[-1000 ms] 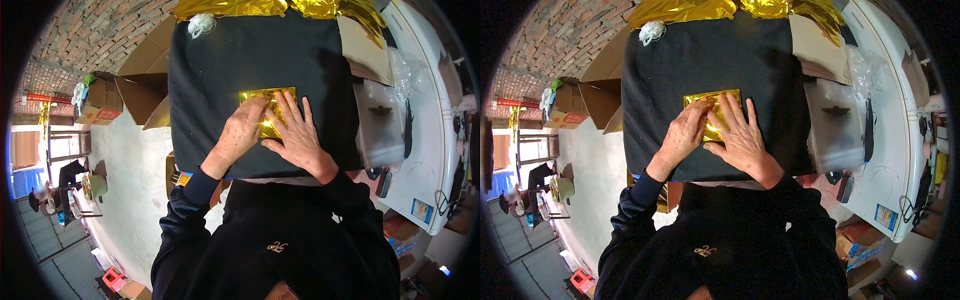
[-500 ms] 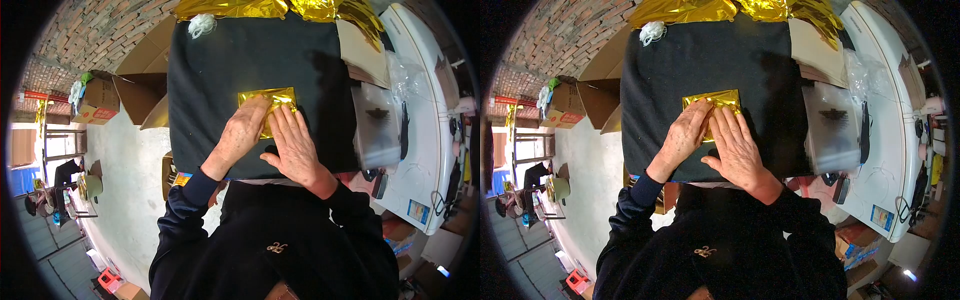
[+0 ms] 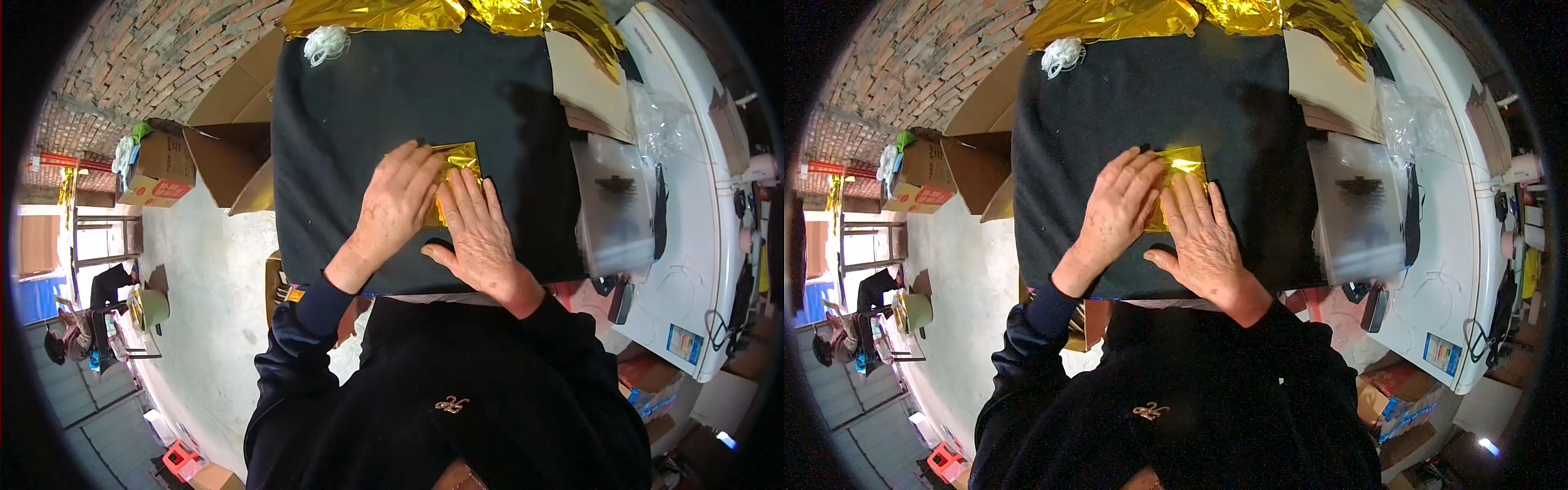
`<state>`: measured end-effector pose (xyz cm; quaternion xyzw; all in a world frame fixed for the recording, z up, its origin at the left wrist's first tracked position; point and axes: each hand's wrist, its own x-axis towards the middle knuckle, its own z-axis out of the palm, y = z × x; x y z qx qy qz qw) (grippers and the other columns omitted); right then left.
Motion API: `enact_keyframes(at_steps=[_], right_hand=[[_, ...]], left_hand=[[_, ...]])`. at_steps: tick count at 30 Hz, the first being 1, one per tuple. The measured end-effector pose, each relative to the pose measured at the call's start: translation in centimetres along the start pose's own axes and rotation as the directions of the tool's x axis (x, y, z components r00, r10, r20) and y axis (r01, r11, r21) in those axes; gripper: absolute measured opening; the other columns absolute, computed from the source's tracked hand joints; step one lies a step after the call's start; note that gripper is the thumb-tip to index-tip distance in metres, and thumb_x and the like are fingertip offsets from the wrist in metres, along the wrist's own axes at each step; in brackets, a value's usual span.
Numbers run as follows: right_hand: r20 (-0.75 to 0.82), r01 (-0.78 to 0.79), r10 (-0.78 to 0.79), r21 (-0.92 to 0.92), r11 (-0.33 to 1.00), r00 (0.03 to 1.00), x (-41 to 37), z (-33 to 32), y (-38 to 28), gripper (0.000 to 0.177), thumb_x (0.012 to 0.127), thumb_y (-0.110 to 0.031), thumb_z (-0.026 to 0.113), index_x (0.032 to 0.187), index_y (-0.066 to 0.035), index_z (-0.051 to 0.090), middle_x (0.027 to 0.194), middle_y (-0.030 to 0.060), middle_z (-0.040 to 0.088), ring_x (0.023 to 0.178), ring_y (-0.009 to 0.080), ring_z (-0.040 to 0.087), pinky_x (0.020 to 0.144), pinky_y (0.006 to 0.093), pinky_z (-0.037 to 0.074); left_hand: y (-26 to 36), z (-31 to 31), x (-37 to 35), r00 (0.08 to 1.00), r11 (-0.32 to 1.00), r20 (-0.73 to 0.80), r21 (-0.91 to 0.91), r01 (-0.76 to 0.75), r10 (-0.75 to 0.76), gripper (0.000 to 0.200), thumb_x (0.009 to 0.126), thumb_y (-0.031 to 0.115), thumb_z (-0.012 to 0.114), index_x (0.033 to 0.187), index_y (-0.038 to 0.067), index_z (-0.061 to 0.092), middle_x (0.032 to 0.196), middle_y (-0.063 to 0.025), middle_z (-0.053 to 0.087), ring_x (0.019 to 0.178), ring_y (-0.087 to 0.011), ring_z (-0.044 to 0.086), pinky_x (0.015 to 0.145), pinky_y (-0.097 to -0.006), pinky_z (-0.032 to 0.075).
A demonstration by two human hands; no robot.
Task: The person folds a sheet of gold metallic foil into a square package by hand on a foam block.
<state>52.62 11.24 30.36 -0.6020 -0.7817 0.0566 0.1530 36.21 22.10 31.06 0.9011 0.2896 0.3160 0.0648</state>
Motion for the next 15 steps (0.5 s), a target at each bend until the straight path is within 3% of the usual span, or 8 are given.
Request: enact_keyframes(at_steps=[5, 7, 9, 12, 15], right_hand=[[0.020, -0.006, 0.006, -0.019, 1.000, 1.000, 0.0, 0.0, 0.0, 0.101, 0.087, -0.060, 0.071, 0.153, 0.008, 0.037, 0.161, 0.0281, 0.032, 0.156, 0.0398, 0.022, 0.128, 0.0566, 0.010], [0.022, -0.007, 0.007, -0.018, 1.000, 1.000, 0.0, 0.0, 0.0, 0.101, 0.087, -0.060, 0.071, 0.153, 0.008, 0.037, 0.161, 0.0280, 0.032, 0.156, 0.0395, 0.021, 0.128, 0.0567, 0.009], [0.013, -0.004, 0.004, -0.015, 1.000, 1.000, -0.1, 0.1, 0.0, 0.101, 0.087, -0.060, 0.070, 0.153, 0.008, 0.037, 0.161, 0.0279, 0.032, 0.156, 0.0391, 0.020, 0.128, 0.0568, 0.008], [0.018, -0.022, 0.021, 0.049, 0.999, 1.000, 0.0, -0.4, -0.2, 0.099, 0.087, -0.051, 0.075, 0.155, 0.006, 0.033, 0.163, 0.0268, 0.030, 0.157, 0.0393, 0.020, 0.127, 0.0583, 0.012], [0.007, -0.018, 0.017, 0.055, 0.998, 1.000, 0.1, -0.4, -0.2, 0.097, 0.087, -0.051, 0.074, 0.154, 0.007, 0.036, 0.162, 0.0267, 0.031, 0.156, 0.0391, 0.020, 0.127, 0.0597, 0.011]], left_hand=[[-1.8, -0.2, 2.6, 0.986, 0.991, 0.107, -0.035, 0.133, -0.128, 0.047, 0.083, 0.021, 0.078, 0.125, 0.005, 0.068, 0.108, -0.0088, 0.067, 0.108, -0.0288, 0.061, 0.091, -0.0418, 0.044], [-2.7, -0.2, 3.9, 0.947, 0.985, 0.273, 0.016, 0.170, -0.168, 0.045, 0.083, 0.025, 0.079, 0.123, 0.007, 0.069, 0.109, -0.0080, 0.068, 0.111, -0.0284, 0.060, 0.093, -0.0429, 0.043], [-3.8, 0.4, 5.1, 0.893, 0.976, 0.398, 0.041, 0.214, -0.213, 0.043, 0.081, 0.033, 0.080, 0.118, 0.011, 0.072, 0.112, -0.0073, 0.070, 0.117, -0.0287, 0.059, 0.096, -0.0440, 0.041], [-4.4, -0.8, 8.2, 0.710, 0.962, 0.671, 0.022, 0.271, -0.216, 0.043, 0.080, 0.036, 0.081, 0.114, 0.011, 0.073, 0.110, -0.0089, 0.073, 0.117, -0.0296, 0.061, 0.097, -0.0430, 0.040], [-5.3, -0.4, 9.8, 0.637, 0.974, 0.757, -0.001, 0.226, -0.147, 0.043, 0.077, 0.044, 0.079, 0.104, 0.010, 0.076, 0.103, -0.0106, 0.076, 0.113, -0.0296, 0.067, 0.097, -0.0446, 0.039]])
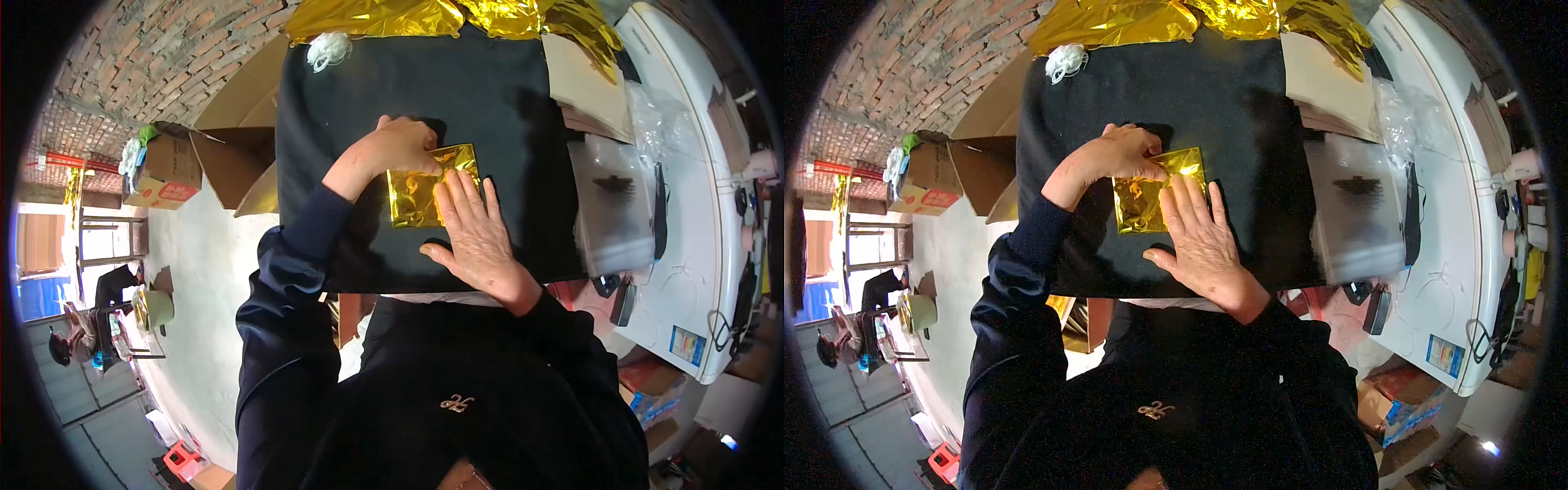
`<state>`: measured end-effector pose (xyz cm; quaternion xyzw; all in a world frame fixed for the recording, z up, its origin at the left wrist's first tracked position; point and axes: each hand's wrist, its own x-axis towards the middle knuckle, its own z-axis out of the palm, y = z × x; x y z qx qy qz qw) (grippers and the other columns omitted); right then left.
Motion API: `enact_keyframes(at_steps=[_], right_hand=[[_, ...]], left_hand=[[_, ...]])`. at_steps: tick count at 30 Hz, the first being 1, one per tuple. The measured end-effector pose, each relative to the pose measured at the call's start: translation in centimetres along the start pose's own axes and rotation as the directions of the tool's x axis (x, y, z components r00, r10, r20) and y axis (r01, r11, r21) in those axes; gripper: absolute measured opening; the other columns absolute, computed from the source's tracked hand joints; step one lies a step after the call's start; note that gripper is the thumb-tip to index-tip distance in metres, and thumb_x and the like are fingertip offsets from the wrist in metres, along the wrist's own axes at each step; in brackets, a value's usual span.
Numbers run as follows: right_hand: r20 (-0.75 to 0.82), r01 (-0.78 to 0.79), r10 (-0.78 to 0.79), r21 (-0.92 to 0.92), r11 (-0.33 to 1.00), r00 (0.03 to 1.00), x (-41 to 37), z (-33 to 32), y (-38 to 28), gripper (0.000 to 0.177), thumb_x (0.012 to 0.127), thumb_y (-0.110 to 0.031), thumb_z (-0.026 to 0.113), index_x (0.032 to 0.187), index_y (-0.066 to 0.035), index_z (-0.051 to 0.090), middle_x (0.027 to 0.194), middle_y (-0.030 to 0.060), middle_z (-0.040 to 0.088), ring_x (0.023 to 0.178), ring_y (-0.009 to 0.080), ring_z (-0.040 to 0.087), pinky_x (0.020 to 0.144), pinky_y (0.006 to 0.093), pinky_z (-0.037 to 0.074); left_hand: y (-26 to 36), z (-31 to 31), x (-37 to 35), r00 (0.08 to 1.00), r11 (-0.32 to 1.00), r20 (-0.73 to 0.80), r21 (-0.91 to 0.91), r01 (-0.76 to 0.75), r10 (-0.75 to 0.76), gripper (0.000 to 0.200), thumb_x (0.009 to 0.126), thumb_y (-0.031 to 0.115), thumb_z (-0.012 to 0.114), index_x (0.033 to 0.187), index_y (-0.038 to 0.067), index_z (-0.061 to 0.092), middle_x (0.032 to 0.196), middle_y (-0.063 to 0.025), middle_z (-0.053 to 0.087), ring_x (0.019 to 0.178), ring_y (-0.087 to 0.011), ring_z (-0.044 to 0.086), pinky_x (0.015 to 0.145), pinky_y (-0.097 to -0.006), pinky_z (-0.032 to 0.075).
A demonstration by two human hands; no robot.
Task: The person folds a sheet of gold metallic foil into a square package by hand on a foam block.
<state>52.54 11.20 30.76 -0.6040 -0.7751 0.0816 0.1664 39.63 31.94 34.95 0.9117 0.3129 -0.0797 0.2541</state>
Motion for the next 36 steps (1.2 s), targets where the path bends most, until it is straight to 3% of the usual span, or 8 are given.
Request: enact_keyframes(at_steps=[6, 8, 15, 21, 25, 28, 34, 36], right_hand=[[0.003, 0.042, -0.042, 0.046, 0.998, 0.999, -0.6, -0.2, 0.6, 0.093, 0.089, -0.053, 0.071, 0.153, 0.006, 0.039, 0.164, 0.0269, 0.030, 0.158, 0.0390, 0.018, 0.126, 0.0615, 0.006], [-0.097, 0.099, -0.084, 0.170, 0.980, 0.992, -0.9, -0.8, 1.1, 0.091, 0.087, -0.044, 0.077, 0.154, 0.005, 0.039, 0.162, 0.0280, 0.034, 0.156, 0.0410, 0.023, 0.125, 0.0622, 0.010], [-0.458, -0.098, -0.025, -0.244, 0.965, 0.889, 3.3, -5.5, 13.9, 0.099, 0.074, -0.030, 0.089, 0.154, -0.002, 0.037, 0.162, 0.0229, 0.034, 0.150, 0.0408, 0.034, 0.122, 0.0607, 0.026], [-0.410, -0.317, 0.138, -0.408, 0.856, 0.901, 7.3, -6.8, 25.8, 0.086, 0.089, -0.036, 0.077, 0.157, -0.004, 0.036, 0.158, 0.0258, 0.041, 0.146, 0.0428, 0.040, 0.119, 0.0614, 0.028], [-0.371, -0.220, 0.047, -0.440, 0.871, 0.927, 8.5, -6.2, 26.9, 0.055, 0.089, -0.025, 0.076, 0.135, -0.002, 0.056, 0.126, 0.0174, 0.063, 0.118, 0.0363, 0.061, 0.097, 0.0493, 0.052], [-0.474, -0.149, -0.130, -0.507, 0.849, 0.871, 8.6, -6.2, 26.7, 0.032, 0.088, -0.020, 0.075, 0.114, -0.004, 0.065, 0.108, 0.0130, 0.068, 0.102, 0.0340, 0.067, 0.085, 0.0447, 0.056], [-0.469, -0.151, 0.004, -0.278, 0.949, 0.883, 8.4, -6.5, 26.4, 0.019, 0.082, -0.015, 0.078, 0.095, -0.004, 0.070, 0.093, 0.0132, 0.072, 0.089, 0.0358, 0.069, 0.082, 0.0460, 0.056], [-0.467, -0.140, 0.017, -0.229, 0.963, 0.884, 9.1, -6.2, 26.9, 0.014, 0.083, -0.013, 0.076, 0.092, -0.005, 0.070, 0.089, 0.0141, 0.071, 0.087, 0.0374, 0.068, 0.080, 0.0469, 0.055]], left_hand=[[-0.4, 0.6, 1.1, 0.997, 0.989, 0.065, 0.137, -0.058, 0.050, 0.045, 0.080, 0.050, 0.077, 0.091, 0.006, 0.072, 0.088, -0.0123, 0.073, 0.092, -0.0347, 0.070, 0.082, -0.0493, 0.047], [0.2, -0.3, -0.4, 0.998, 1.000, 0.063, -0.020, -0.003, 0.004, 0.038, 0.080, 0.040, 0.081, 0.086, 0.004, 0.069, 0.080, -0.0103, 0.070, 0.086, -0.0305, 0.070, 0.082, -0.0465, 0.047], [-3.2, 2.4, -2.9, 0.996, 0.881, 0.035, -0.465, 0.089, -0.082, 0.027, 0.085, 0.028, 0.085, 0.099, 0.007, 0.077, 0.077, -0.0074, 0.073, 0.071, -0.0159, 0.065, 0.074, -0.0363, 0.051], [-2.9, 2.8, -5.4, 0.992, 0.562, 0.036, -0.821, 0.098, -0.121, 0.020, 0.091, 0.017, 0.083, 0.097, -0.001, 0.075, 0.082, 0.0003, 0.072, 0.075, -0.0074, 0.061, 0.069, -0.0276, 0.049], [-2.6, 2.8, -6.6, 0.989, 0.446, 0.010, -0.892, 0.074, -0.145, 0.022, 0.092, 0.014, 0.081, 0.105, -0.002, 0.076, 0.090, 0.0002, 0.074, 0.080, -0.0054, 0.063, 0.074, -0.0250, 0.051], [-2.2, 3.2, -7.1, 0.987, 0.382, -0.029, -0.924, 0.033, -0.155, 0.022, 0.092, 0.014, 0.081, 0.106, -0.002, 0.076, 0.092, 0.0004, 0.074, 0.080, -0.0058, 0.063, 0.075, -0.0246, 0.051], [-2.9, 4.5, -6.7, 0.985, 0.550, -0.130, -0.834, -0.044, -0.118, 0.025, 0.093, 0.012, 0.080, 0.112, -0.002, 0.075, 0.097, -0.0012, 0.076, 0.082, -0.0070, 0.067, 0.078, -0.0244, 0.054], [-2.8, 4.3, -7.1, 0.985, 0.468, -0.090, -0.884, -0.009, -0.150, 0.025, 0.093, 0.012, 0.080, 0.113, -0.002, 0.075, 0.098, -0.0018, 0.076, 0.083, -0.0075, 0.067, 0.078, -0.0246, 0.054]])
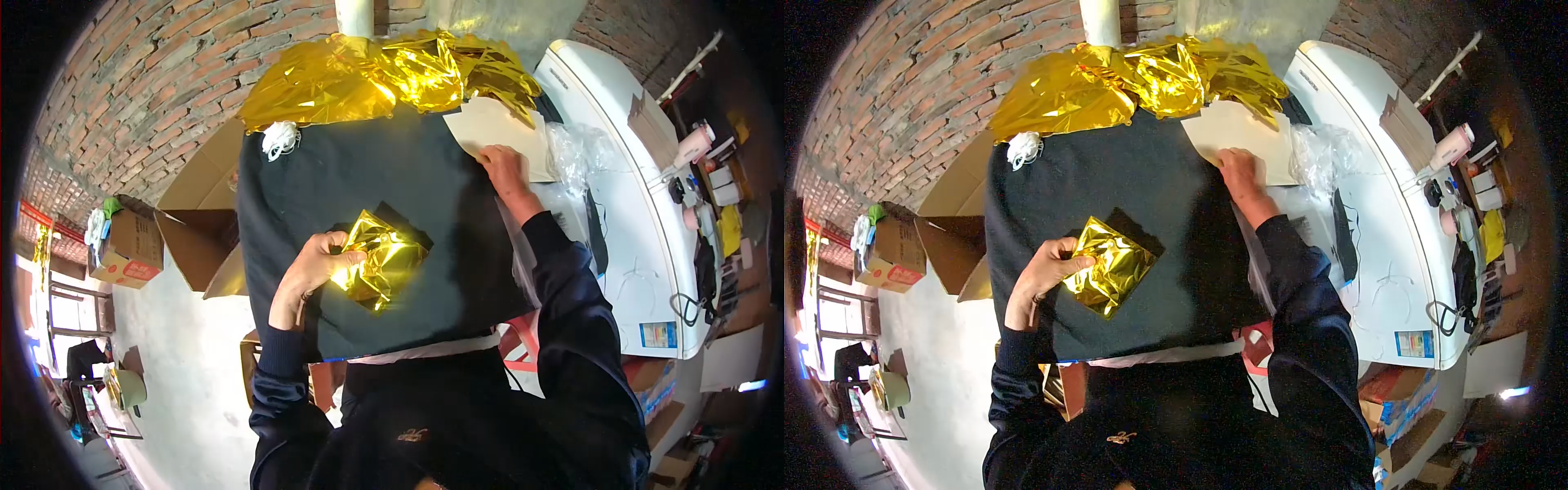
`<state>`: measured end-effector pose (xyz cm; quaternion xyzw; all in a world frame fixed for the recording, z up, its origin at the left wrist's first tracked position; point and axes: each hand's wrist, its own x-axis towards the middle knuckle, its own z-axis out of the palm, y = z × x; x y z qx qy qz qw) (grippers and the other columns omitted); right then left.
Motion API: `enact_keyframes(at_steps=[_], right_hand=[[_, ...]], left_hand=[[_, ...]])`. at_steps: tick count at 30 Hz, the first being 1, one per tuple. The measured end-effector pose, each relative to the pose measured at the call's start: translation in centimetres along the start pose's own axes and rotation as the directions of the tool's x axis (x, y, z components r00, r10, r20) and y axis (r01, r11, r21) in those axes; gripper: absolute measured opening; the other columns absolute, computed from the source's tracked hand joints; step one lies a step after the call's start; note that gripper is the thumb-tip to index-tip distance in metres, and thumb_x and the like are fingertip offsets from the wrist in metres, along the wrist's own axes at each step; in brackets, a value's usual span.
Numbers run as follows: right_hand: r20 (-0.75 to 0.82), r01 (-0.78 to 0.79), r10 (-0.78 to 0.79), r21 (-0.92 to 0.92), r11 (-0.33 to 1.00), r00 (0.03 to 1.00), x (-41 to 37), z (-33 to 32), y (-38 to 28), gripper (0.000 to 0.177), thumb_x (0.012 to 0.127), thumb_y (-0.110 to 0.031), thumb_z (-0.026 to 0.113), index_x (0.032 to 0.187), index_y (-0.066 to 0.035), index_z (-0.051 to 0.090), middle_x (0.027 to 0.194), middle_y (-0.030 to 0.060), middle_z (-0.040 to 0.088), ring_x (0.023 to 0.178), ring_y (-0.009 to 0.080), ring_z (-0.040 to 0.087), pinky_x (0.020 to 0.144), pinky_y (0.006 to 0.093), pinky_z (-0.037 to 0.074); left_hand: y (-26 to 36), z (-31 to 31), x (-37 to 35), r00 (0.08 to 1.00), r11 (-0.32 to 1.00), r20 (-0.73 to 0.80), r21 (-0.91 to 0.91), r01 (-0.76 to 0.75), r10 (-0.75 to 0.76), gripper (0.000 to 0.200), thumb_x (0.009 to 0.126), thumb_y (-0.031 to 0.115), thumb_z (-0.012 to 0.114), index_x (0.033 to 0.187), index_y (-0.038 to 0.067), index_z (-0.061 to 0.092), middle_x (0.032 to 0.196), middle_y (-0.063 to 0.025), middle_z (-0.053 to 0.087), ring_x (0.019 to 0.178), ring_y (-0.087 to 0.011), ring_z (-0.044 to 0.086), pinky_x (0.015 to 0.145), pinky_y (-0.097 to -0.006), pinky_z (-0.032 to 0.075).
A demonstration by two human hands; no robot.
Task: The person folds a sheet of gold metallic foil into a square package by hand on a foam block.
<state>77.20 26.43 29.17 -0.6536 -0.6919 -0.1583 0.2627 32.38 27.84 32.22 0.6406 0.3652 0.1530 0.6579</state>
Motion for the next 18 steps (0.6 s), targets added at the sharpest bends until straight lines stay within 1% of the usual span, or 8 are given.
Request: enact_keyframes(at_steps=[4, 7, 9, 11, 13, 15, 17, 18], right_hand=[[0.243, -0.020, 0.023, -0.013, 1.000, 0.970, 0.2, -0.5, 1.0, 0.012, 0.085, -0.012, 0.075, 0.092, -0.007, 0.068, 0.085, 0.0149, 0.070, 0.083, 0.0395, 0.068, 0.076, 0.0485, 0.052], [-0.032, 0.167, -0.164, 0.129, 0.978, 0.986, -1.0, -2.5, -0.2, 0.009, 0.089, -0.016, 0.067, 0.083, -0.009, 0.066, 0.081, 0.0129, 0.070, 0.081, 0.0357, 0.067, 0.075, 0.0434, 0.053], [0.020, 0.320, -0.333, -0.334, 0.887, 0.943, -1.3, -3.0, -1.3, 0.007, 0.090, -0.015, 0.065, 0.084, -0.011, 0.066, 0.083, 0.0102, 0.071, 0.081, 0.0317, 0.069, 0.075, 0.0423, 0.053], [0.064, 0.358, -0.367, -0.424, 0.832, 0.928, -1.1, -3.5, -4.8, 0.005, 0.089, -0.013, 0.065, 0.085, -0.012, 0.067, 0.085, 0.0082, 0.072, 0.081, 0.0280, 0.070, 0.076, 0.0415, 0.054], [0.097, 0.300, -0.286, -0.190, 0.935, 0.953, -0.3, -6.3, -11.5, 0.005, 0.088, -0.010, 0.064, 0.087, -0.013, 0.068, 0.088, 0.0068, 0.073, 0.081, 0.0247, 0.070, 0.076, 0.0408, 0.055], [-0.093, 0.478, -0.484, -0.080, 0.875, 0.870, -0.6, -5.7, -14.7, 0.004, 0.084, -0.009, 0.065, 0.085, -0.012, 0.067, 0.085, 0.0063, 0.069, 0.076, 0.0244, 0.068, 0.071, 0.0399, 0.055], [0.024, 0.582, -0.583, -0.107, 0.806, 0.812, -1.3, -6.6, -19.5, 0.010, 0.081, -0.009, 0.066, 0.075, -0.011, 0.057, 0.069, 0.0037, 0.055, 0.068, 0.0231, 0.063, 0.061, 0.0378, 0.051], [0.025, 0.597, -0.601, 0.089, 0.797, 0.799, -2.1, -6.2, -20.7, 0.011, 0.080, -0.011, 0.067, 0.075, -0.011, 0.057, 0.067, 0.0033, 0.053, 0.066, 0.0220, 0.062, 0.061, 0.0367, 0.051]], left_hand=[[1.1, 0.3, -1.0, 0.999, 0.975, -0.029, -0.223, 0.020, -0.027, 0.020, 0.094, 0.010, 0.078, 0.110, -0.002, 0.074, 0.095, -0.0022, 0.075, 0.083, -0.0073, 0.066, 0.077, -0.0244, 0.053], [0.8, -0.1, -1.3, 0.998, 0.953, -0.056, -0.301, -0.045, 0.029, 0.021, 0.094, 0.008, 0.076, 0.112, -0.003, 0.074, 0.098, -0.0035, 0.076, 0.085, -0.0084, 0.068, 0.081, -0.0253, 0.054], [0.5, -0.4, -2.0, 0.995, 0.912, -0.071, -0.399, -0.094, 0.072, 0.027, 0.094, 0.008, 0.076, 0.119, -0.003, 0.072, 0.105, -0.0053, 0.077, 0.091, -0.0107, 0.070, 0.088, -0.0267, 0.054], [-0.1, -0.7, -2.5, 0.989, 0.835, -0.106, -0.530, -0.147, 0.107, 0.033, 0.094, 0.009, 0.077, 0.124, -0.004, 0.070, 0.111, -0.0060, 0.076, 0.097, -0.0119, 0.070, 0.091, -0.0278, 0.054], [-1.1, -1.0, -3.1, 0.974, 0.734, -0.150, -0.641, -0.226, 0.169, 0.036, 0.094, 0.009, 0.076, 0.127, -0.003, 0.069, 0.116, -0.0072, 0.076, 0.102, -0.0138, 0.070, 0.095, -0.0293, 0.054], [-2.7, -1.5, -3.3, 0.946, 0.649, -0.220, -0.689, -0.324, 0.238, 0.035, 0.095, 0.011, 0.076, 0.127, -0.002, 0.067, 0.116, -0.0071, 0.075, 0.104, -0.0149, 0.070, 0.097, -0.0307, 0.054], [-3.5, -2.0, -3.6, 0.917, 0.548, -0.291, -0.737, -0.396, 0.272, 0.036, 0.096, 0.013, 0.075, 0.128, -0.001, 0.066, 0.117, -0.0075, 0.075, 0.105, -0.0160, 0.070, 0.098, -0.0323, 0.054], [-3.7, -2.1, -3.7, 0.901, 0.493, -0.324, -0.757, -0.429, 0.288, 0.037, 0.096, 0.014, 0.075, 0.128, -0.001, 0.065, 0.118, -0.0077, 0.074, 0.106, -0.0166, 0.070, 0.099, -0.0332, 0.055]])
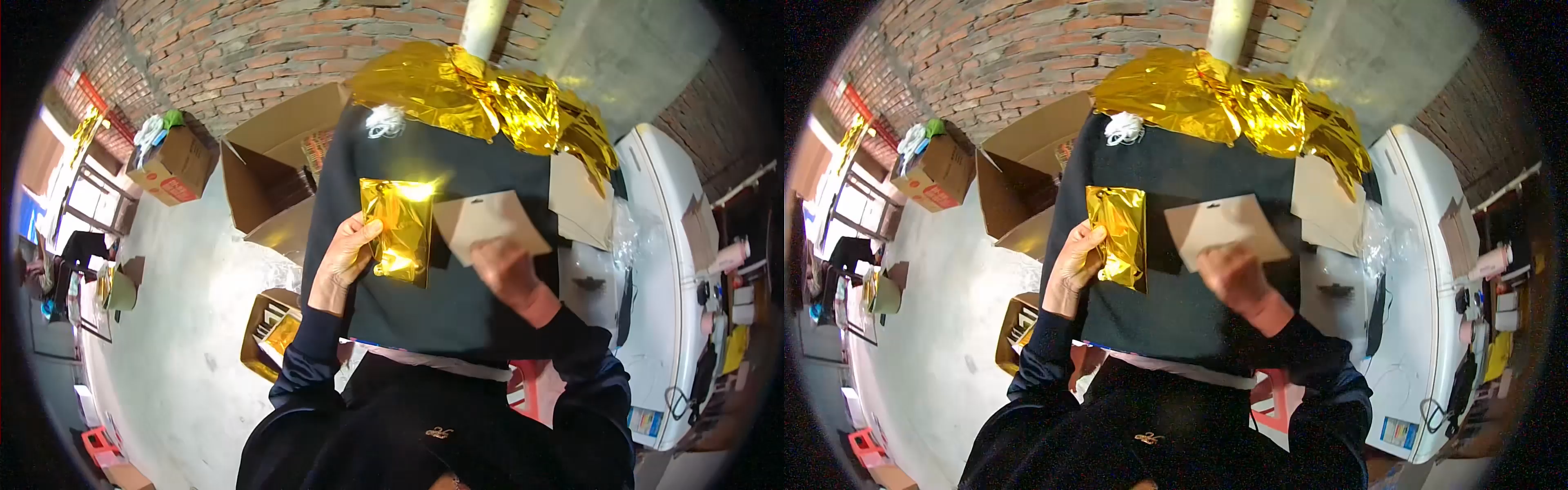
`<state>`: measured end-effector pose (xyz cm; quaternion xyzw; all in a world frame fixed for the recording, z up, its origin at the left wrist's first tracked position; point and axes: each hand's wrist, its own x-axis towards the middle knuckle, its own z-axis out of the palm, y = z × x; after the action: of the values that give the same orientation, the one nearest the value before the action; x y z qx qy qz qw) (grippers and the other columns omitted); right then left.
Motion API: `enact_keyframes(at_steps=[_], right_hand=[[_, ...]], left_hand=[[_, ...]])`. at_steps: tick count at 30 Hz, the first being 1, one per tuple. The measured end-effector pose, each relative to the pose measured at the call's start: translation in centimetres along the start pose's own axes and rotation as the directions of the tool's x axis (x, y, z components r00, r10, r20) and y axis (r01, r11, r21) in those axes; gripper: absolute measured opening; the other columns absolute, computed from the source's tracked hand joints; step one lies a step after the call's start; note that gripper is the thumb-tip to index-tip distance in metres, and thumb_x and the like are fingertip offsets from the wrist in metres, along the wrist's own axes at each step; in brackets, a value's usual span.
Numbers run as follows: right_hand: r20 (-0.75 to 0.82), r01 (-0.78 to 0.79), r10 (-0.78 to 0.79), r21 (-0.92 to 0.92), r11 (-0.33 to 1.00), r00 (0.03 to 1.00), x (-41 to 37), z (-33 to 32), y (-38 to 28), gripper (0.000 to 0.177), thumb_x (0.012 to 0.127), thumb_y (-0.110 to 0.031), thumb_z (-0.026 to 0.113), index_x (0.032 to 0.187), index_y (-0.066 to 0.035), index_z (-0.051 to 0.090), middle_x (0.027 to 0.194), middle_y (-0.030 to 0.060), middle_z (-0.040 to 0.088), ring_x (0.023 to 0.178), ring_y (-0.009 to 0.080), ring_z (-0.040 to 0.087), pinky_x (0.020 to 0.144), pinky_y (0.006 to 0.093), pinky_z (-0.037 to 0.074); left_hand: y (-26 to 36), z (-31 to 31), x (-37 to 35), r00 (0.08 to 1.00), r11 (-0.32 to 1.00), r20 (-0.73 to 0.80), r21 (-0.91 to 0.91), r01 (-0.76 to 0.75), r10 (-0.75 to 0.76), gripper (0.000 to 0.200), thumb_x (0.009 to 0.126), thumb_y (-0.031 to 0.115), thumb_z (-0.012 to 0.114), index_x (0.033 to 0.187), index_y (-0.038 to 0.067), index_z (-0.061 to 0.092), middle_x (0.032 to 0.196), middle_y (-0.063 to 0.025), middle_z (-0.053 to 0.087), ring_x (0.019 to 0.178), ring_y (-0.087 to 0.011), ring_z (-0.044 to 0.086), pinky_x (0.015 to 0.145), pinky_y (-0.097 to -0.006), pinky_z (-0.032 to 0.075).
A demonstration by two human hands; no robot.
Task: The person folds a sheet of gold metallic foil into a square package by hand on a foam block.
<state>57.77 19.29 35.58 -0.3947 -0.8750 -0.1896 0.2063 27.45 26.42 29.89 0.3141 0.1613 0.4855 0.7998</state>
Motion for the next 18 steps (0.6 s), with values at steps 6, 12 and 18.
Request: enact_keyframes(at_steps=[6, 12, 18], right_hand=[[0.127, 0.075, -0.126, 0.346, 0.935, 0.984, 3.3, -1.1, -3.8, 0.031, 0.087, -0.037, 0.078, 0.077, -0.011, 0.065, 0.065, 0.0069, 0.061, 0.061, 0.0257, 0.065, 0.056, 0.0393, 0.049], [0.066, -0.226, 0.219, 0.410, 0.884, 0.974, 10.1, 4.9, 4.8, 0.008, 0.092, -0.012, 0.062, 0.094, -0.011, 0.069, 0.082, 0.0127, 0.064, 0.081, 0.0351, 0.066, 0.068, 0.0432, 0.053], [0.144, -0.493, 0.509, 0.564, 0.662, 0.849, 16.7, 16.2, 8.7, 0.020, 0.089, -0.028, 0.076, 0.099, -0.011, 0.075, 0.094, 0.0089, 0.068, 0.090, 0.0301, 0.068, 0.077, 0.0431, 0.054]], left_hand=[[-0.2, -1.0, 0.2, 0.997, 0.993, -0.045, -0.098, -0.063, 0.059, 0.039, 0.097, 0.014, 0.074, 0.130, -0.001, 0.061, 0.123, -0.0105, 0.072, 0.110, -0.0204, 0.070, 0.100, -0.0375, 0.055], [0.0, 0.8, 0.0, 0.998, 0.998, 0.058, -0.054, 0.035, -0.032, 0.045, 0.096, 0.015, 0.075, 0.134, -0.004, 0.060, 0.125, -0.0118, 0.071, 0.111, -0.0201, 0.070, 0.103, -0.0374, 0.053], [0.1, 1.2, -0.3, 0.991, 0.993, 0.072, 0.018, 0.113, -0.114, 0.041, 0.093, 0.014, 0.078, 0.127, -0.004, 0.066, 0.120, -0.0087, 0.073, 0.106, -0.0165, 0.070, 0.100, -0.0314, 0.053]])
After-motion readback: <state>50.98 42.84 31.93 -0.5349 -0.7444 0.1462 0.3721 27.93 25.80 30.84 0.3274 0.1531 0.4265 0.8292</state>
